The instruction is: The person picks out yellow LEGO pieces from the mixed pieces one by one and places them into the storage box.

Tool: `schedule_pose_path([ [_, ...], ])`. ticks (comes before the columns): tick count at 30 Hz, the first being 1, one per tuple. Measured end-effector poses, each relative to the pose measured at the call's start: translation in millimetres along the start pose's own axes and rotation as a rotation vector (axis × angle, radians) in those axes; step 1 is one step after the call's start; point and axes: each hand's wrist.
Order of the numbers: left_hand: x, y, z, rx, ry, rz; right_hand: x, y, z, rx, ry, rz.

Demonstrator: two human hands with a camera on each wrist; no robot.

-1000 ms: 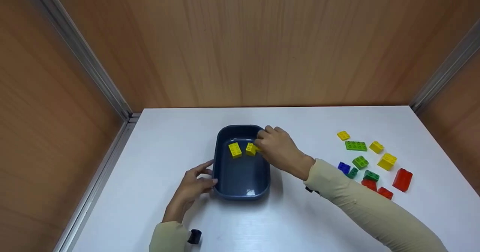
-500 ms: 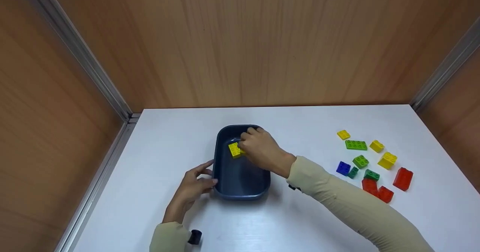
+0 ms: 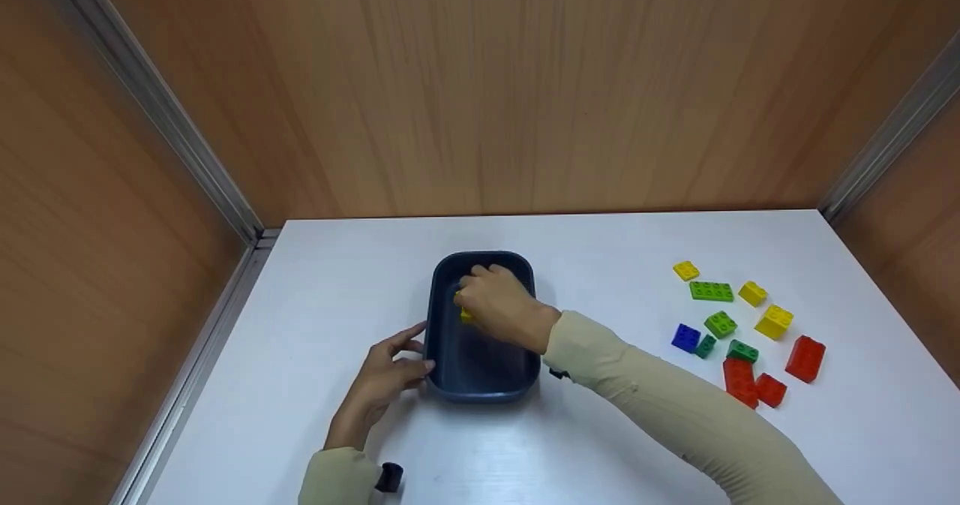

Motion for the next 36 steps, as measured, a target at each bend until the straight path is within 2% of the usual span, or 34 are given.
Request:
schedule_pose_path([
  [7,-0.7,0.5,-0.3,0.013,-0.006,0.01,-11.6,3.5,-4.2,-0.03,-0.015,-0.011],
  [18,-0.9,1.4,-0.8,0.005,-0.01,0.029,-20.7,11.6,-7.3,-0.113,0.03,-0.125],
  [36,0.5,-0.5,1.1,0.016,-0.014,-0.011,-29.2,25.4,-6.3,-0.16,0.052,-0.191],
])
Point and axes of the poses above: each hand's wrist, its own x-axis away from the middle knuckle, its own y-axis out of the palm, z = x × y, and after that the axes turned 8 degrees about -y, right-handed
